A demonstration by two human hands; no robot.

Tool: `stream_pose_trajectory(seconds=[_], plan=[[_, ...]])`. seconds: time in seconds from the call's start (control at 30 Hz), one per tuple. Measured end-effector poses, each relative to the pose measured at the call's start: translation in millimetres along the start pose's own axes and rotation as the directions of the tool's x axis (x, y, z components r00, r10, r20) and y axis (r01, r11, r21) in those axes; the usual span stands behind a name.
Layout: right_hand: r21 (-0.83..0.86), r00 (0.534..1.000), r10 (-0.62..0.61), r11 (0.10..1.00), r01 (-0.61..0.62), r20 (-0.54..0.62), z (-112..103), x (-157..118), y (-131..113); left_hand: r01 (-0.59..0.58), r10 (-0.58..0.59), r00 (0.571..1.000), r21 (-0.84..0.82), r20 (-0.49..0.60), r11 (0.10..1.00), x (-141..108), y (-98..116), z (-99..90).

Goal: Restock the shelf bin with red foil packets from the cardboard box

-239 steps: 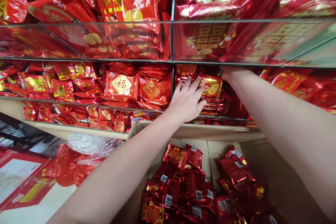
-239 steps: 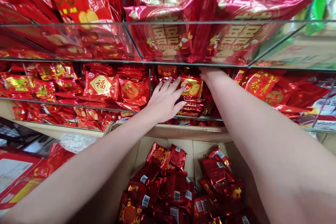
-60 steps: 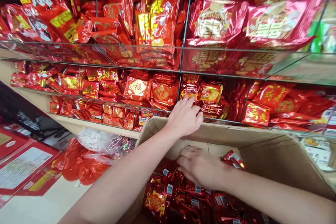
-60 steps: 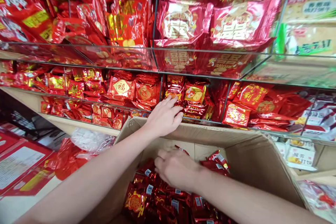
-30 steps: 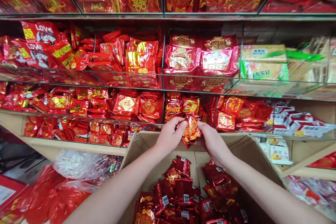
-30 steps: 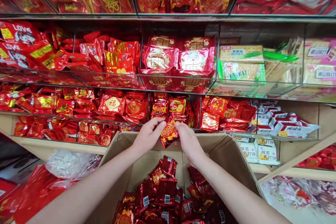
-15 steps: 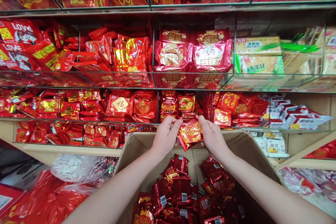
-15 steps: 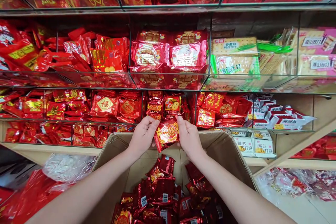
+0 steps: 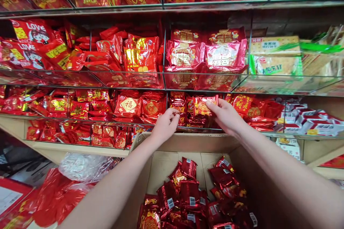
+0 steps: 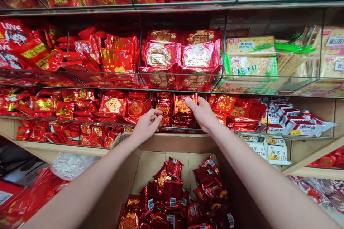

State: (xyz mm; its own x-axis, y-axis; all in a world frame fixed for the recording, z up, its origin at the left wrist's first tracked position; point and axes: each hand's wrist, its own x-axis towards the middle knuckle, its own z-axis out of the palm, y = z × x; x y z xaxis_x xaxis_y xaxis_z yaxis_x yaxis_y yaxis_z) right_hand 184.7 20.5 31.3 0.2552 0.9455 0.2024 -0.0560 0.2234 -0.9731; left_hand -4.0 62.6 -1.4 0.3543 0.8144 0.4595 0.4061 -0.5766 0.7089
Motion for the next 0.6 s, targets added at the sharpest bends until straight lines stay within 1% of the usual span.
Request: stream_pose_trajectory(seconds=[0.1,0.17,0.33,0.4,0.5,0.6], plan=[[0.014,0.998,0.036,0.999,-0.037,0.049,4,26,4,-0.044,0.041,0.998,0.088,0.045,0.995,1,-7,4.1],[-0.039,0.995,0.052,0.998,-0.049,0.086,9,36,9,-0.077,0.068,0.995,0.137,0.066,0.988,-2,-7,5.1],[-0.293,0.997,0.052,0.955,-0.031,0.063,19,48,19,-0.118,0.100,0.991,0.220,0.091,0.968,-6,-2,3.4],[-0.324,0.995,0.052,0.946,-0.023,0.079,22,51,20,-0.132,0.111,0.989,0.252,0.097,0.959,-6,-1,3.3],[-0.337,0.987,0.090,0.941,-0.039,0.136,24,56,17,-0.136,0.111,0.989,0.288,0.100,0.948,-6,0,3.9],[-0.421,0.983,0.088,0.907,-0.013,0.160,20,61,13,-0.136,0.107,0.988,0.303,0.109,0.943,-7,0,4.5]])
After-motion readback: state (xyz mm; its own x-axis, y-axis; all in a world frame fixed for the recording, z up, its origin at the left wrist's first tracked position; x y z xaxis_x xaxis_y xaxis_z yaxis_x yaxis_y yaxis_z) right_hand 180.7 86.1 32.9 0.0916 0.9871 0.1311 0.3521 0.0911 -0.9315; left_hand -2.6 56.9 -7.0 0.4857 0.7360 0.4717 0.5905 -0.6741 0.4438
